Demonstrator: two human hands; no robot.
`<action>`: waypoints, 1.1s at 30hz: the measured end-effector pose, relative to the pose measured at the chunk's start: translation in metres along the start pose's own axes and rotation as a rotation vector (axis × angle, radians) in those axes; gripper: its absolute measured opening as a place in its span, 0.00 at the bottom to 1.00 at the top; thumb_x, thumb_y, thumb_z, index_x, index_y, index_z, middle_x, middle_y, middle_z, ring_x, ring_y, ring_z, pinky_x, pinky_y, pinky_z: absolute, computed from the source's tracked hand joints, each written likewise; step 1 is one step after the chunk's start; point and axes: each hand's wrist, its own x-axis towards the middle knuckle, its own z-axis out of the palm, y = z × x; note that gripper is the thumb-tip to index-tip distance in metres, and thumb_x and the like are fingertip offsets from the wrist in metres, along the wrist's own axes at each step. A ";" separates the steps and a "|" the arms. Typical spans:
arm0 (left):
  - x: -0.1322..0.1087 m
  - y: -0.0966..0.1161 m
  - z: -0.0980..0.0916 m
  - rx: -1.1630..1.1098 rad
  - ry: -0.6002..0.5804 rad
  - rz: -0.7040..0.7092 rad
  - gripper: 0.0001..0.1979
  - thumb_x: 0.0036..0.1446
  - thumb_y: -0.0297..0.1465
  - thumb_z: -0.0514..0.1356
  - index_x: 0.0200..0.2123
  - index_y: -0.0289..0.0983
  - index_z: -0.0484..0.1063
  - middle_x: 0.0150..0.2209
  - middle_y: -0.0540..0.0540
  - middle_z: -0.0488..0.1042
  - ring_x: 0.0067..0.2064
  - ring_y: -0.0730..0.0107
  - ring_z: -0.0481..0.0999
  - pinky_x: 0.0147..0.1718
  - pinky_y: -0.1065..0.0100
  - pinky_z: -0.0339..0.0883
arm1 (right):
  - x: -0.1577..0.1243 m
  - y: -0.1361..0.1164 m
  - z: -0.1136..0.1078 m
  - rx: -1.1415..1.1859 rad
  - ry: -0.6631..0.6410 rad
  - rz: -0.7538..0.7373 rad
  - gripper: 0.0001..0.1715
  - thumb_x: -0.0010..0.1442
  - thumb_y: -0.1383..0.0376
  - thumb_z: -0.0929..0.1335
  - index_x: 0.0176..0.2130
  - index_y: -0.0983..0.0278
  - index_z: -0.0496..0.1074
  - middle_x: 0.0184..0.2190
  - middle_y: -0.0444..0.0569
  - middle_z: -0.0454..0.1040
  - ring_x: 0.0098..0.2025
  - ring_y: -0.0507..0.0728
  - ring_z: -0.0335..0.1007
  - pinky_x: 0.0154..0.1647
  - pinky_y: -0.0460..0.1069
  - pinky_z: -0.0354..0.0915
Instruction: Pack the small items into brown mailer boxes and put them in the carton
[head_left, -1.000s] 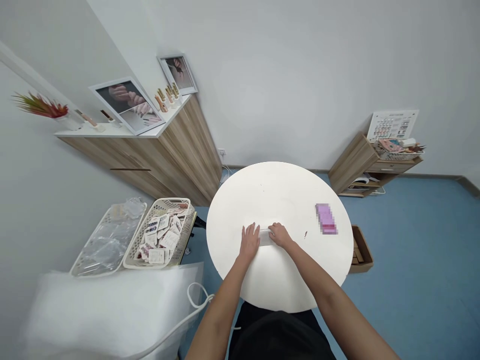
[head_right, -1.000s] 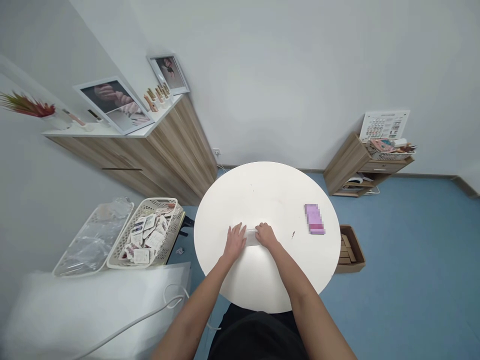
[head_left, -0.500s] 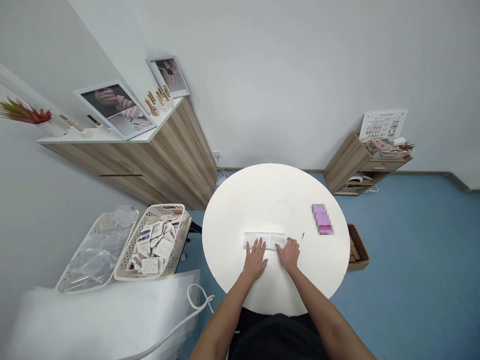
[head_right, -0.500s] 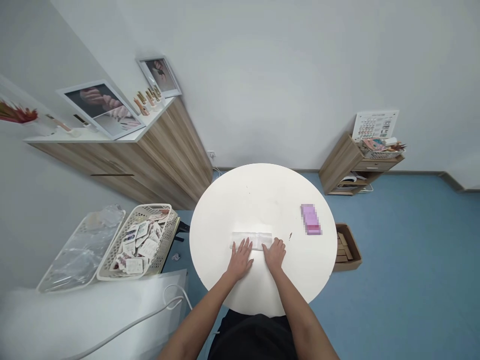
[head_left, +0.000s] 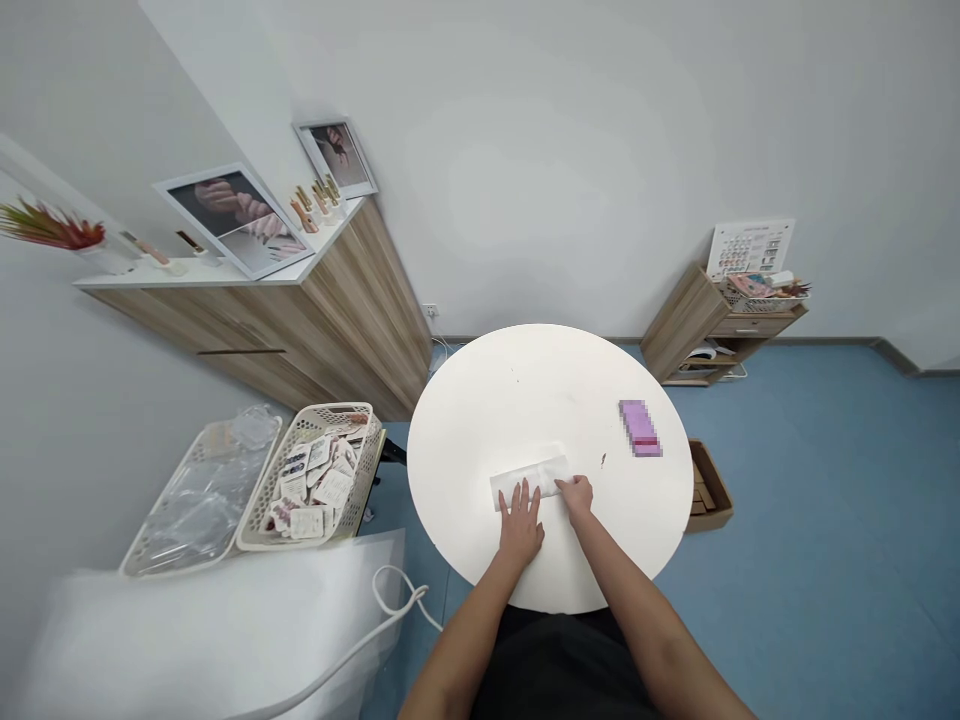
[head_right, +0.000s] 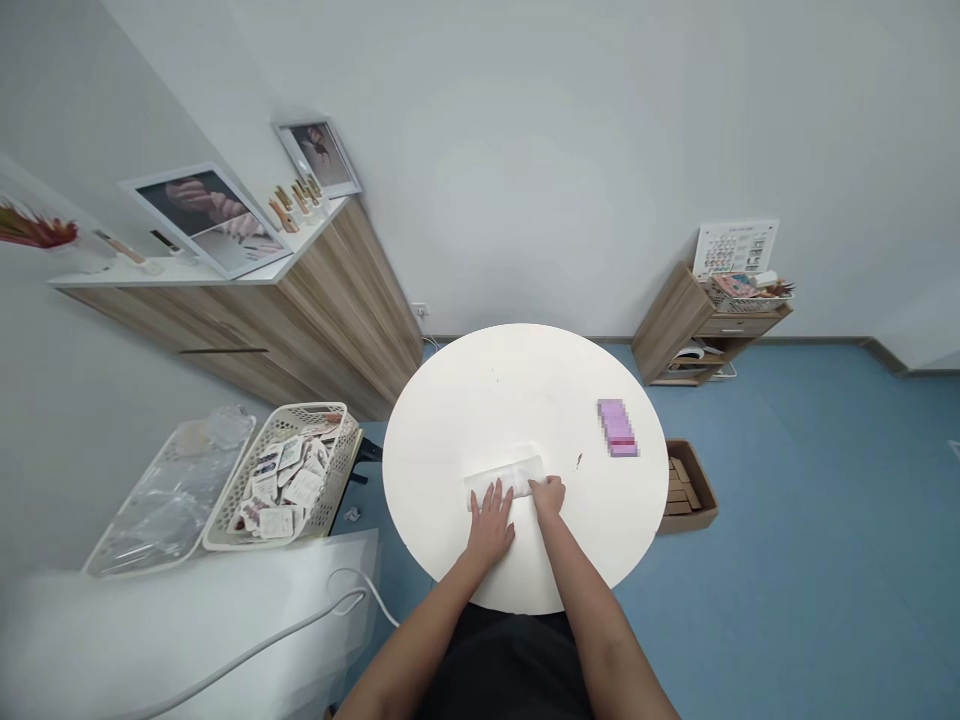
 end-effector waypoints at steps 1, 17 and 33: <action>0.000 -0.001 -0.002 -0.010 -0.012 -0.001 0.36 0.59 0.39 0.54 0.69 0.40 0.47 0.70 0.36 0.47 0.69 0.45 0.48 0.63 0.34 0.32 | -0.003 -0.002 0.002 0.017 0.008 0.007 0.27 0.46 0.56 0.71 0.44 0.65 0.67 0.40 0.55 0.76 0.39 0.60 0.74 0.37 0.49 0.67; -0.004 -0.022 -0.025 -0.332 -0.132 0.039 0.37 0.52 0.24 0.52 0.67 0.39 0.50 0.70 0.39 0.48 0.71 0.54 0.44 0.64 0.35 0.30 | -0.045 0.004 -0.003 -0.464 -0.330 -0.888 0.31 0.52 0.75 0.59 0.54 0.64 0.70 0.63 0.55 0.61 0.61 0.63 0.56 0.61 0.60 0.56; -0.021 -0.036 -0.018 -0.930 0.368 -0.865 0.20 0.53 0.27 0.57 0.51 0.37 0.64 0.56 0.36 0.65 0.59 0.55 0.66 0.57 0.51 0.61 | -0.028 -0.028 -0.017 -0.705 -0.654 -0.928 0.32 0.48 0.78 0.61 0.52 0.64 0.69 0.69 0.53 0.50 0.67 0.64 0.45 0.62 0.62 0.52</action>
